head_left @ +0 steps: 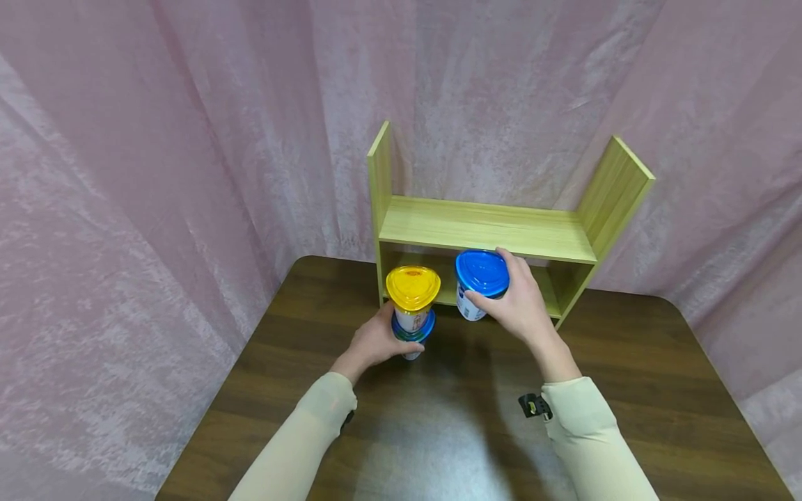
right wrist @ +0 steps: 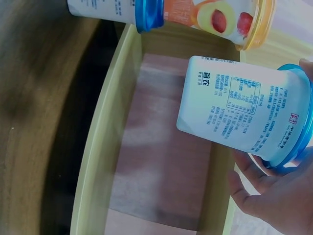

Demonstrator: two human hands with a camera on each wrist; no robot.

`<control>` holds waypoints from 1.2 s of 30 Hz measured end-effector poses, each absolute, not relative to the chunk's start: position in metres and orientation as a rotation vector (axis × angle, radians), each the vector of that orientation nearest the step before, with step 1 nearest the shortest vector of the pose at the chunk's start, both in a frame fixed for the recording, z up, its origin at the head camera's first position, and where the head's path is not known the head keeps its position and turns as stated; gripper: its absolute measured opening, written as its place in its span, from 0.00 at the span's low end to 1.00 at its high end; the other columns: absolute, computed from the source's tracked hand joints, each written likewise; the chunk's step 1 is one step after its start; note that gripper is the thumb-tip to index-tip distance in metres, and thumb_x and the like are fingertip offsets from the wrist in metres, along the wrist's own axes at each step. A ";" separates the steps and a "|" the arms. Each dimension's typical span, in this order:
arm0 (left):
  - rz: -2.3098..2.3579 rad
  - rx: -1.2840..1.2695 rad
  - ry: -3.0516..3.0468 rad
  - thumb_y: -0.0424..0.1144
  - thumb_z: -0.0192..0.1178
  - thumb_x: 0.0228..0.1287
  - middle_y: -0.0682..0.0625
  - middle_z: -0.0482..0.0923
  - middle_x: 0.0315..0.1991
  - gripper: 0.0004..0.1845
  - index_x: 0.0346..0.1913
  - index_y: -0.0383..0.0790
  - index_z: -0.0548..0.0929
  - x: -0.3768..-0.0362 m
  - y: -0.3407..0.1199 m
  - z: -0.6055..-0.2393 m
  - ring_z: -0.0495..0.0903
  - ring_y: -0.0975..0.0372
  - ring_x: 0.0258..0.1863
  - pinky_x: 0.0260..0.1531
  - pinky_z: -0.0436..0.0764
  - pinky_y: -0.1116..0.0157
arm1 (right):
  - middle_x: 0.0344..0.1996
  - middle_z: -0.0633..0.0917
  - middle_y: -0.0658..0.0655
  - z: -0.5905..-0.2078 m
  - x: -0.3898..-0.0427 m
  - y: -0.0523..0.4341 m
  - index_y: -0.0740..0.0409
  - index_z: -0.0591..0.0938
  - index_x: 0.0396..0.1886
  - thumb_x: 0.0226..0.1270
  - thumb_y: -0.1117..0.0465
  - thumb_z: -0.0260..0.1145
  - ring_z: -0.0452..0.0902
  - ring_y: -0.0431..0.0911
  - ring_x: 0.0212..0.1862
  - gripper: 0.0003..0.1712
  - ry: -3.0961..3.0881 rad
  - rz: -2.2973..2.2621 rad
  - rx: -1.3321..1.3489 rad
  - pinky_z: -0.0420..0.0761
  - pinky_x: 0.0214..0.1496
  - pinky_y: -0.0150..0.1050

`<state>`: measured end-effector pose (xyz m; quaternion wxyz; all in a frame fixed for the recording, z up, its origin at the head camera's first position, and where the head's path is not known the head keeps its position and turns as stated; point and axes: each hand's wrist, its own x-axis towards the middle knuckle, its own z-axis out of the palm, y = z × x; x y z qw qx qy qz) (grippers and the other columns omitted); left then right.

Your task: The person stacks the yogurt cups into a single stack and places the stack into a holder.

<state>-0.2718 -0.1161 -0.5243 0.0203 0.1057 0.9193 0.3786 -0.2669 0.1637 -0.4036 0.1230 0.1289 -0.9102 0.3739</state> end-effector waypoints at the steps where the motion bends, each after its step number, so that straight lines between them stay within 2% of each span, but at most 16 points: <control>1: 1.174 0.327 2.852 0.57 0.79 0.48 0.48 0.74 0.65 0.51 0.72 0.50 0.61 -0.272 -0.116 -0.524 0.76 0.53 0.61 0.62 0.75 0.46 | 0.68 0.67 0.67 -0.403 -0.267 0.164 0.55 0.58 0.78 0.56 0.41 0.76 0.68 0.65 0.64 0.57 -2.656 1.092 0.377 0.79 0.56 0.65; 7: 1.178 0.335 2.855 0.58 0.79 0.48 0.48 0.73 0.65 0.52 0.72 0.50 0.61 -0.273 -0.116 -0.525 0.76 0.53 0.61 0.62 0.75 0.47 | 0.70 0.66 0.68 -0.398 -0.267 0.162 0.54 0.57 0.79 0.57 0.40 0.75 0.67 0.66 0.66 0.57 -2.660 1.092 0.380 0.78 0.57 0.65; 36: 1.171 0.366 2.868 0.60 0.78 0.48 0.47 0.74 0.64 0.53 0.72 0.47 0.62 -0.270 -0.117 -0.521 0.78 0.53 0.59 0.60 0.76 0.47 | 0.69 0.68 0.66 -0.363 -0.271 0.146 0.54 0.60 0.78 0.55 0.40 0.76 0.69 0.64 0.64 0.57 -2.566 1.098 0.414 0.78 0.57 0.64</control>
